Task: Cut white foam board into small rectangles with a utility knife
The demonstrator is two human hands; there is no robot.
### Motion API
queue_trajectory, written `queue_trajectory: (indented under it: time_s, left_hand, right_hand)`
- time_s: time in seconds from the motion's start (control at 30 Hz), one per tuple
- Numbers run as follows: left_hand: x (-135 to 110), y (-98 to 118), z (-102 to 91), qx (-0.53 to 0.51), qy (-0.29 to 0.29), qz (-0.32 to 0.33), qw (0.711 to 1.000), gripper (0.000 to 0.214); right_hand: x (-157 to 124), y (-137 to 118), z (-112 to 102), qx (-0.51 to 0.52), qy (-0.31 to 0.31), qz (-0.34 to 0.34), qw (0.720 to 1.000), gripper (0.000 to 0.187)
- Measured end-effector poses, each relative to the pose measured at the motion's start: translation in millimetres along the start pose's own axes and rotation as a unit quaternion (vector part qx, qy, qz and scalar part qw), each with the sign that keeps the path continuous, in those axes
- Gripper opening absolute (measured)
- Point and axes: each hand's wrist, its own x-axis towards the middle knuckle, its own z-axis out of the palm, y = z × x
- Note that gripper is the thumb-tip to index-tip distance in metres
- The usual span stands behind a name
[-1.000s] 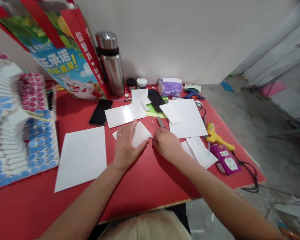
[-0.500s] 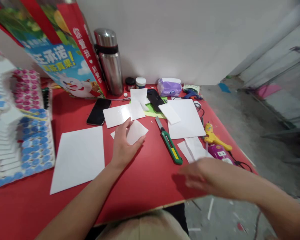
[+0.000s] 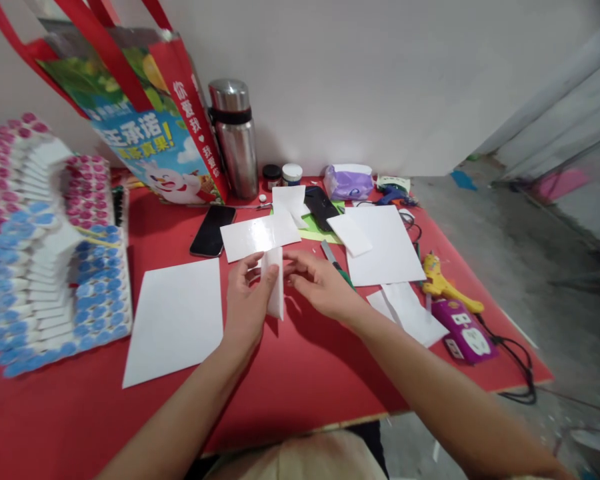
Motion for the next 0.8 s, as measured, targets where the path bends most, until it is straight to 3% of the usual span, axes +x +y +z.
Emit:
queue_trajectory:
  time_s: [0.07,0.23,0.33,0.4,0.47,0.57,0.67,0.8]
  left_hand:
    - [-4,5,1.5,-0.061,0.006,-0.067,0.996,0.044]
    - [-9,16,5.4,-0.179,0.032,-0.124,0.975,0.05]
    - [-10,19,-3.3,-0.167,-0.024,-0.137,0.976,0.048]
    - [-7,18,-16.3,-0.084,-0.046,-0.091,0.991,0.041]
    - [-1,16,-32.5,0.042,-0.026,0.016,0.999,0.034]
    - [16,8,-52.7,0.226,-0.032,0.149,0.962,0.026]
    - [28,-3,-58.4,0.288,-0.066,0.194,0.935,0.029]
    - [27,-16,-50.3,0.263,-0.004,0.23,0.937,0.027]
  right_hand:
    - [2,-1,-2,0.007,0.005,-0.021,1.0,0.046]
    - [-1,-4,0,0.02,-0.053,-0.025,0.998,0.051]
    - [1,2,-10,-0.083,-0.044,-0.035,0.995,0.055]
    - [8,9,-20,-0.189,-0.063,-0.034,0.979,0.056]
    - [16,15,-30,-0.296,-0.093,-0.035,0.95,0.055]
    - [26,19,-36,-0.389,-0.053,-0.073,0.917,0.044]
    - [22,7,-39,-0.338,0.052,-0.145,0.929,0.035]
    - [-11,-35,-57,-0.243,0.138,-0.213,0.936,0.037]
